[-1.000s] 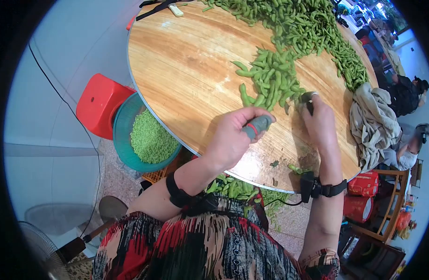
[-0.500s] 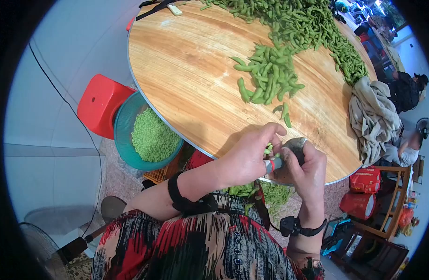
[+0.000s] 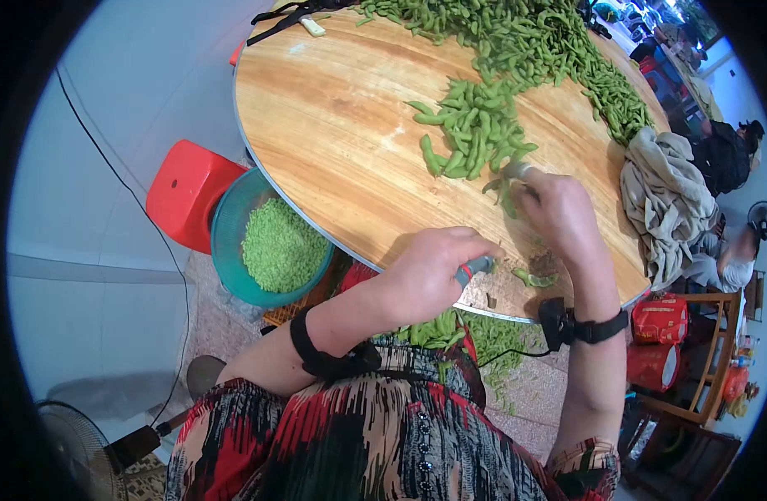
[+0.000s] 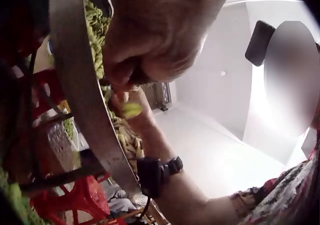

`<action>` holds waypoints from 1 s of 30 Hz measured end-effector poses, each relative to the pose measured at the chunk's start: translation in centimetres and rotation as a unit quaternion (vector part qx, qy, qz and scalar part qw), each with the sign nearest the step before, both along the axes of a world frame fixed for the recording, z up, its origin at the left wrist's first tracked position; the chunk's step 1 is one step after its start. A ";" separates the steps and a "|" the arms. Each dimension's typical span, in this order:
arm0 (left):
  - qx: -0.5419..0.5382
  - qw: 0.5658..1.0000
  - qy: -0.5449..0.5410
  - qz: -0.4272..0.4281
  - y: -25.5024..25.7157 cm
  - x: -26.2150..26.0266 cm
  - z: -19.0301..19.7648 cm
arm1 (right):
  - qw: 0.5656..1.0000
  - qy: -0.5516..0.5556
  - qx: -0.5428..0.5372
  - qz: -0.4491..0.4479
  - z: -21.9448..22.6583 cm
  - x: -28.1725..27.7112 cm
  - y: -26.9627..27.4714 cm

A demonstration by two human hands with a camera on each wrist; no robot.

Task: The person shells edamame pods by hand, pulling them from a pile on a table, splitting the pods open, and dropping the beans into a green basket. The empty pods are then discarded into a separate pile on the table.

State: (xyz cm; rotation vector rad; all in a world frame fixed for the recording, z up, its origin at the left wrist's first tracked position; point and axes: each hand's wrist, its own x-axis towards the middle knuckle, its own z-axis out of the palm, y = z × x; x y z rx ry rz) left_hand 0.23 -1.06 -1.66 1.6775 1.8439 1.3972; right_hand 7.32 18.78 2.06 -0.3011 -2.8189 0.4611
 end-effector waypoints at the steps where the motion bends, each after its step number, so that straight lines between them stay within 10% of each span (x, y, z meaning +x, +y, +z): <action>1: 0.000 1.000 0.001 0.001 0.1 -0.1 0.4 | 0.997 -0.032 0.044 0.050 -0.2 -0.3 0.2; 8: -0.183 0.980 0.024 0.073 3.3 -2.1 1.2 | 0.993 -0.071 0.010 0.089 -0.3 2.1 0.4; 13: -0.305 0.945 0.113 -0.013 5.5 -2.8 2.3 | 0.991 -0.017 -0.051 -0.123 -0.6 4.1 0.5; 15: -0.272 0.903 -0.007 -0.333 4.8 -2.0 2.0 | 0.982 0.007 -0.097 -0.160 -0.5 4.6 0.1; 16: -0.272 0.903 -0.006 -0.333 4.3 -1.4 1.6 | 0.970 0.029 -0.142 -0.196 -0.5 4.9 -0.1; 20: -0.126 0.973 -0.172 -0.093 3.5 0.7 -1.2 | 0.954 0.046 -0.260 -0.145 -2.8 7.1 -0.8; 22: -0.054 0.834 -0.548 -0.031 3.0 0.6 1.2 | 0.885 0.071 -0.445 -0.115 -0.7 5.9 -4.7; 24: -0.041 0.808 -0.586 -0.029 2.7 0.3 0.5 | 0.894 0.097 -0.434 -0.061 -1.2 5.2 -5.6; 30: 0.060 0.804 -0.590 0.041 2.0 0.0 0.1 | 0.680 0.012 -0.733 -0.035 -0.2 5.0 -7.0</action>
